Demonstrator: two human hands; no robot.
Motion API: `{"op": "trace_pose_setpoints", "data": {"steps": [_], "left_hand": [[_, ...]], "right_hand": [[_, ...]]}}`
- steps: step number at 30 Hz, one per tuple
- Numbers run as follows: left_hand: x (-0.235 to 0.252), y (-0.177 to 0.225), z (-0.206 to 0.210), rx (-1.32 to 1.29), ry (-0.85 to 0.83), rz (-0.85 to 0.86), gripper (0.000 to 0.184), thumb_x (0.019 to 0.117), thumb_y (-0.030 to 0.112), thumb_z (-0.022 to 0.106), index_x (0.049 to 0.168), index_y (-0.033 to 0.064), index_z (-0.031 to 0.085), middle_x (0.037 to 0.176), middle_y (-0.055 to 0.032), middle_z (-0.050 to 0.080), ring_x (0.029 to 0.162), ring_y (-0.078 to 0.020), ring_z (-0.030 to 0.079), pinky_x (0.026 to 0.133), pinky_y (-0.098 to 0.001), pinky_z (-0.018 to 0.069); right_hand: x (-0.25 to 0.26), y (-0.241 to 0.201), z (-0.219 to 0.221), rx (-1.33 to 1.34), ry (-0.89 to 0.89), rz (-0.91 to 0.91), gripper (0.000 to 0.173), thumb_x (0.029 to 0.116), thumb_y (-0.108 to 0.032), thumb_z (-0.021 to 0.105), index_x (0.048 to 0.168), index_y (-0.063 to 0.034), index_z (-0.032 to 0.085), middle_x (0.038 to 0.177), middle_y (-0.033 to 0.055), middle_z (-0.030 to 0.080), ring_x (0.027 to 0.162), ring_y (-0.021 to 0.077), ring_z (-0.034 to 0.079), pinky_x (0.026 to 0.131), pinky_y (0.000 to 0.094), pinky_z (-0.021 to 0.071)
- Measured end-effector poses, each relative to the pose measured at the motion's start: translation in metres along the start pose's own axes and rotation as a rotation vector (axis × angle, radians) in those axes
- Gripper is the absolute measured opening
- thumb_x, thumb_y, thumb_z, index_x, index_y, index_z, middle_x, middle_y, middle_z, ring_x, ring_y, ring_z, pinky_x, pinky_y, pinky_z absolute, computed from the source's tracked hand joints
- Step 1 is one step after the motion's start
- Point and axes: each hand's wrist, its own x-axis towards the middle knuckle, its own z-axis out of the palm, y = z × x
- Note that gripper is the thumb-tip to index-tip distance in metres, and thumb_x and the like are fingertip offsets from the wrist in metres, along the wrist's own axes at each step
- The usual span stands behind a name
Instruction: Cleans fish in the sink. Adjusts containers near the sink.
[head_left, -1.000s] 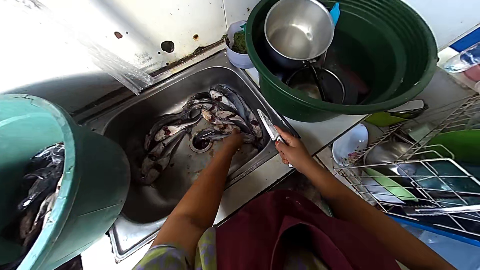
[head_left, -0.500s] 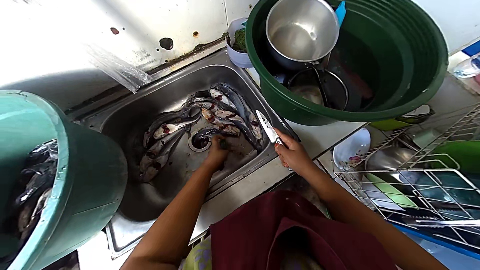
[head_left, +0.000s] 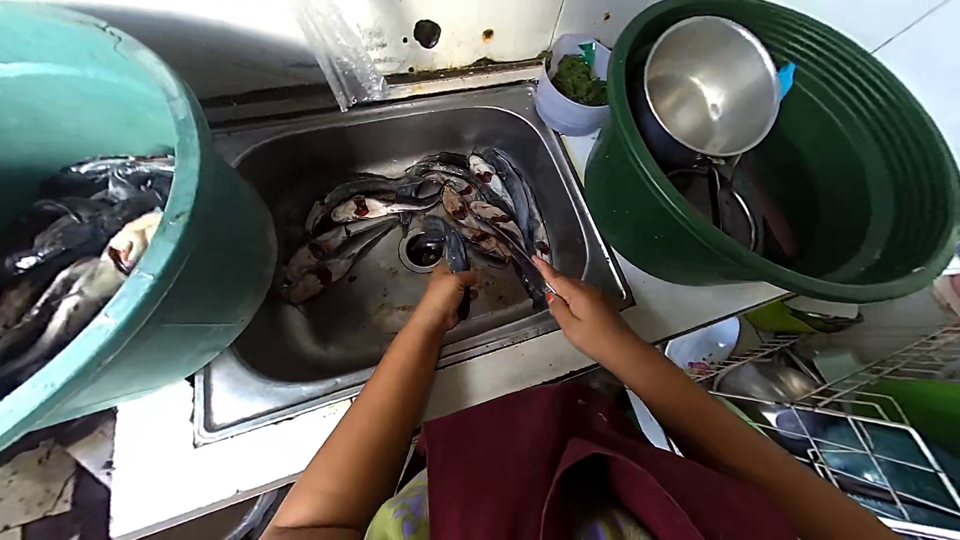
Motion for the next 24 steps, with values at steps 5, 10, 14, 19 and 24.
{"op": "trace_pose_setpoints", "data": {"steps": [5, 10, 14, 19, 24], "left_hand": [[0.02, 0.002, -0.006, 0.065, -0.048, 0.168, 0.027, 0.0864, -0.007, 0.057, 0.11, 0.0036, 0.051, 0.076, -0.005, 0.053, 0.054, -0.0106, 0.05, 0.049, -0.0247, 0.044], [0.022, 0.003, -0.011, 0.138, -0.059, 0.289, 0.027, 0.0898, 0.0, 0.057, 0.117, 0.0033, 0.055, 0.071, -0.0033, 0.052, 0.054, -0.0113, 0.048, 0.051, -0.0281, 0.0421], [0.025, 0.002, -0.014, 0.241, -0.072, 0.397, 0.023, 0.0874, 0.004, 0.058, 0.11, 0.0016, 0.059, 0.076, -0.0058, 0.055, 0.058, -0.0141, 0.049, 0.054, -0.0344, 0.0419], [0.025, -0.002, -0.012, 0.417, -0.127, 0.54, 0.031, 0.0883, 0.007, 0.063, 0.119, 0.0002, 0.064, 0.106, -0.0151, 0.069, 0.103, -0.0239, 0.067, 0.09, -0.0513, 0.0529], [0.024, 0.001, -0.013, 0.321, -0.115, 0.56, 0.032, 0.0871, 0.007, 0.061, 0.118, 0.0006, 0.064, 0.103, -0.013, 0.067, 0.092, -0.02, 0.064, 0.081, -0.045, 0.053]], "right_hand": [[0.008, -0.047, 0.006, -0.385, -0.019, -0.137, 0.061, 0.1026, -0.006, 0.051, 0.161, -0.022, 0.039, 0.104, 0.016, 0.069, 0.083, 0.032, 0.07, 0.071, 0.051, 0.0589], [0.015, -0.057, 0.015, -0.492, -0.064, -0.112, 0.064, 0.1027, -0.004, 0.049, 0.162, -0.0211, 0.034, 0.104, 0.017, 0.068, 0.082, 0.0328, 0.07, 0.07, 0.0496, 0.0586], [0.025, -0.068, 0.019, -0.473, -0.037, -0.1, 0.063, 0.1033, -0.004, 0.048, 0.163, -0.0173, 0.033, 0.105, 0.019, 0.069, 0.083, 0.0338, 0.07, 0.072, 0.0503, 0.0587], [0.077, -0.085, 0.03, -0.341, -0.002, -0.101, 0.058, 0.1061, -0.006, 0.043, 0.162, -0.0145, 0.033, 0.115, 0.023, 0.07, 0.102, 0.0392, 0.07, 0.089, 0.0573, 0.0561], [0.079, -0.09, 0.034, -0.234, 0.016, -0.083, 0.059, 0.1071, -0.006, 0.042, 0.164, -0.0127, 0.027, 0.125, 0.0217, 0.067, 0.105, 0.0362, 0.069, 0.094, 0.0545, 0.0541]]}}
